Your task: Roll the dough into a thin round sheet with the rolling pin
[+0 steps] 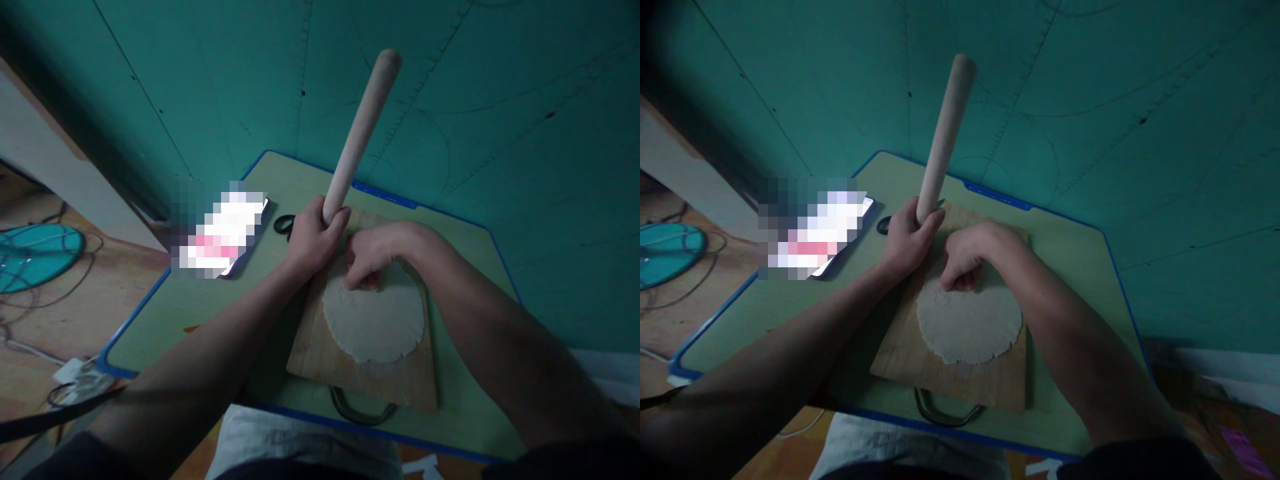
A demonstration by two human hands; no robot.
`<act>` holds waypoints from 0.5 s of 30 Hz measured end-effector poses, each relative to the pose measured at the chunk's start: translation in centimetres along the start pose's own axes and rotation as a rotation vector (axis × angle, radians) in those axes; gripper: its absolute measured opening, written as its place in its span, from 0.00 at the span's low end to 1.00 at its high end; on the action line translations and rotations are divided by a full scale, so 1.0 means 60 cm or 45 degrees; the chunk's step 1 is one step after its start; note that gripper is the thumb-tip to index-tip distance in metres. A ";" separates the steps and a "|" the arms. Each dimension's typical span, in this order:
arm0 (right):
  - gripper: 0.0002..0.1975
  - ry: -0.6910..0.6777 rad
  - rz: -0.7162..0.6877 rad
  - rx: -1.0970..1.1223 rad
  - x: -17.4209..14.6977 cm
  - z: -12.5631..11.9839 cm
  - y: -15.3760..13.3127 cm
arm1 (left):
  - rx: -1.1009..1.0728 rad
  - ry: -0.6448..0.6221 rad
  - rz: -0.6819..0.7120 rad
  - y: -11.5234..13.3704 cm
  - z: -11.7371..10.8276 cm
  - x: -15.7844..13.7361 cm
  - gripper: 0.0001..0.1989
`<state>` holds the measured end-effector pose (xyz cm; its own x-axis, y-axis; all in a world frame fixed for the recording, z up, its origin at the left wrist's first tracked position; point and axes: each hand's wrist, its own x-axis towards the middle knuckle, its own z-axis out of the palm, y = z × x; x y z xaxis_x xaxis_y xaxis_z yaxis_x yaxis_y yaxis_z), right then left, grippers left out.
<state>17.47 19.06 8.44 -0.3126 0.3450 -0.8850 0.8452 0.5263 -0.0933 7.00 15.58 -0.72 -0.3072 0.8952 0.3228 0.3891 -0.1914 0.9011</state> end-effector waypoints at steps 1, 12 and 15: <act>0.12 0.001 0.005 -0.004 0.000 0.000 0.000 | -0.001 0.002 0.008 -0.001 0.000 0.000 0.13; 0.11 0.094 0.037 -0.110 -0.002 0.009 -0.011 | -0.010 0.010 0.011 0.003 -0.001 -0.001 0.14; 0.10 0.052 0.002 -0.111 -0.005 0.005 -0.004 | -0.029 0.011 0.014 0.003 -0.001 -0.001 0.14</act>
<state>17.52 18.60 8.57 -0.3304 0.3762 -0.8656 0.8054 0.5906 -0.0507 7.05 15.49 -0.53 -0.3108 0.8894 0.3352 0.3726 -0.2105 0.9038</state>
